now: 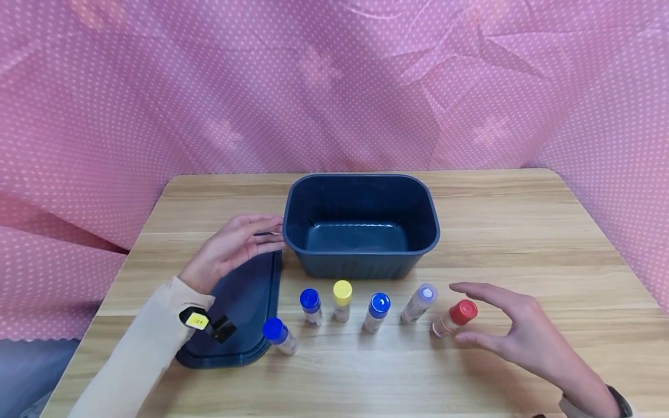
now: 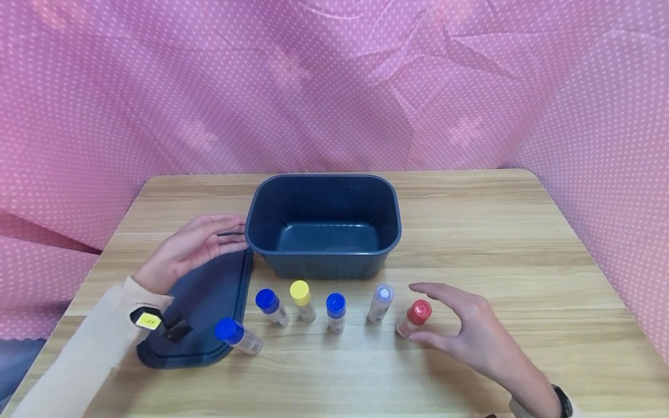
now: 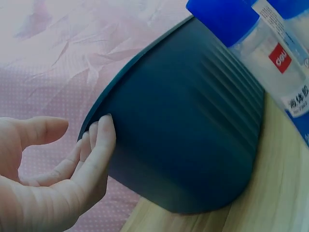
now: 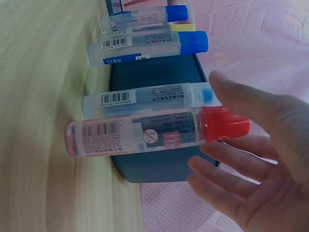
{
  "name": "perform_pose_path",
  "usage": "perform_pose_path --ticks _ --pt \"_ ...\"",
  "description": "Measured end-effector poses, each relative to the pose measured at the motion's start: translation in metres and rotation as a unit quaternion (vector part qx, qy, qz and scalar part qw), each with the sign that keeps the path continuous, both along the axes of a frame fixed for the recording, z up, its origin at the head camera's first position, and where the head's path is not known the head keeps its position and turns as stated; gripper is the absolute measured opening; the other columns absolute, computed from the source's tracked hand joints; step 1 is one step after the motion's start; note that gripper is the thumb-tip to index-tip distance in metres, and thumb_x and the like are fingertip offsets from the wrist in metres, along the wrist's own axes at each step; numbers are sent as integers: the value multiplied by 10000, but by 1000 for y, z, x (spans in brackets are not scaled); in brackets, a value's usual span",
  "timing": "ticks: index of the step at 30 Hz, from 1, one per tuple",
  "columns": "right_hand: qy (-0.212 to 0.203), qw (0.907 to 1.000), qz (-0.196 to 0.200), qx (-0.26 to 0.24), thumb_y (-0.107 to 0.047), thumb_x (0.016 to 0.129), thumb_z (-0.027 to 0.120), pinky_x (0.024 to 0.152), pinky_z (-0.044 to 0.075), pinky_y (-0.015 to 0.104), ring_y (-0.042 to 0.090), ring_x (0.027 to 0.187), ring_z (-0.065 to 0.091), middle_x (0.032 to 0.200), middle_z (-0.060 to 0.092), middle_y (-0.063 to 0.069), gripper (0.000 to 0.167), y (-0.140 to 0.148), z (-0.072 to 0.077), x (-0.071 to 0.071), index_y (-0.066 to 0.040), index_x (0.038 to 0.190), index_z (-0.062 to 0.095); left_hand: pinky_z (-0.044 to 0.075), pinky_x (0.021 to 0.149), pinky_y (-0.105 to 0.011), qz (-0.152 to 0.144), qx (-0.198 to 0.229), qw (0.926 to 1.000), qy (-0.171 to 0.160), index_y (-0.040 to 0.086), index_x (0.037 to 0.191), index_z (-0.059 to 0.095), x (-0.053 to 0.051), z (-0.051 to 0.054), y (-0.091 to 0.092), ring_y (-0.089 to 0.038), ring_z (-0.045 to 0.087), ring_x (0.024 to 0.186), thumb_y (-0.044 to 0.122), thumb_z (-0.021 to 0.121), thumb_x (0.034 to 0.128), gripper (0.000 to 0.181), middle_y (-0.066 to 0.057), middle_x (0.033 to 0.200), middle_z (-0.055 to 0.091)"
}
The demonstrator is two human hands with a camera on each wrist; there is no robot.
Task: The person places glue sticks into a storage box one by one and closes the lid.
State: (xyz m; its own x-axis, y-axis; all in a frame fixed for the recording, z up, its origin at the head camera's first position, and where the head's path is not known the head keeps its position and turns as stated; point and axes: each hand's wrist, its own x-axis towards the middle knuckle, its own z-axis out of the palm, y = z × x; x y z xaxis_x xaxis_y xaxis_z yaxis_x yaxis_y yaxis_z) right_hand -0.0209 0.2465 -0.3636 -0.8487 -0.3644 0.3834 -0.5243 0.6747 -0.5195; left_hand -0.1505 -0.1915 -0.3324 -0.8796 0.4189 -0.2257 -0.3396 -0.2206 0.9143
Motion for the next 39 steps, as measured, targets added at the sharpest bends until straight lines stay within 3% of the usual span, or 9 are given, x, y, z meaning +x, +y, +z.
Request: perform_pose_path --ticks 6,12,18,24,29,39 --pt "-380 9991 -42 158 -187 657 899 882 457 109 77 1046 631 1152 681 -69 641 -1 0 1 -253 1239 638 527 912 -337 -7 224 9996 -189 9 1136 594 2 1 0 -212 637 1025 1 491 989 180 -128 1145 602" --pt "-536 9984 186 -33 -52 700 854 869 468 103 52 1025 636 1114 689 -68 582 0 -1 2 -233 1213 646 531 903 -332 56 270 9991 -331 -90 1337 352 2 2 0 -215 639 1040 -29 475 985 378 -135 1148 591" --pt "-556 9972 366 -330 48 709 813 859 458 75 36 994 640 1074 694 -65 535 1 1 0 -187 1166 664 532 905 -327 5 455 9983 -361 -100 1329 359 2 4 0 -204 646 1015 -40 477 981 372 -141 1138 603" --pt "-615 9960 408 -503 62 705 808 839 475 84 39 972 644 1051 699 -49 514 0 2 -1 -169 1144 671 532 904 -326 69 344 9983 -470 -107 1380 290 1 4 1 -195 644 1015 -39 463 987 435 -129 1143 594" --pt "-671 9951 410 -591 54 719 801 823 490 95 43 958 649 1033 706 -30 479 0 4 -2 -162 1129 677 528 907 -333 46 383 9983 -433 -104 1361 331 1 5 1 -184 658 989 -37 474 984 409 -116 1120 617" --pt "-311 9947 553 -808 96 684 805 827 500 111 25 983 646 1024 716 6 495 0 10 -7 -106 1119 682 546 874 -324 77 523 9975 -460 13 1113 583 0 4 0 -190 668 953 -39 496 975 171 -101 1037 655"
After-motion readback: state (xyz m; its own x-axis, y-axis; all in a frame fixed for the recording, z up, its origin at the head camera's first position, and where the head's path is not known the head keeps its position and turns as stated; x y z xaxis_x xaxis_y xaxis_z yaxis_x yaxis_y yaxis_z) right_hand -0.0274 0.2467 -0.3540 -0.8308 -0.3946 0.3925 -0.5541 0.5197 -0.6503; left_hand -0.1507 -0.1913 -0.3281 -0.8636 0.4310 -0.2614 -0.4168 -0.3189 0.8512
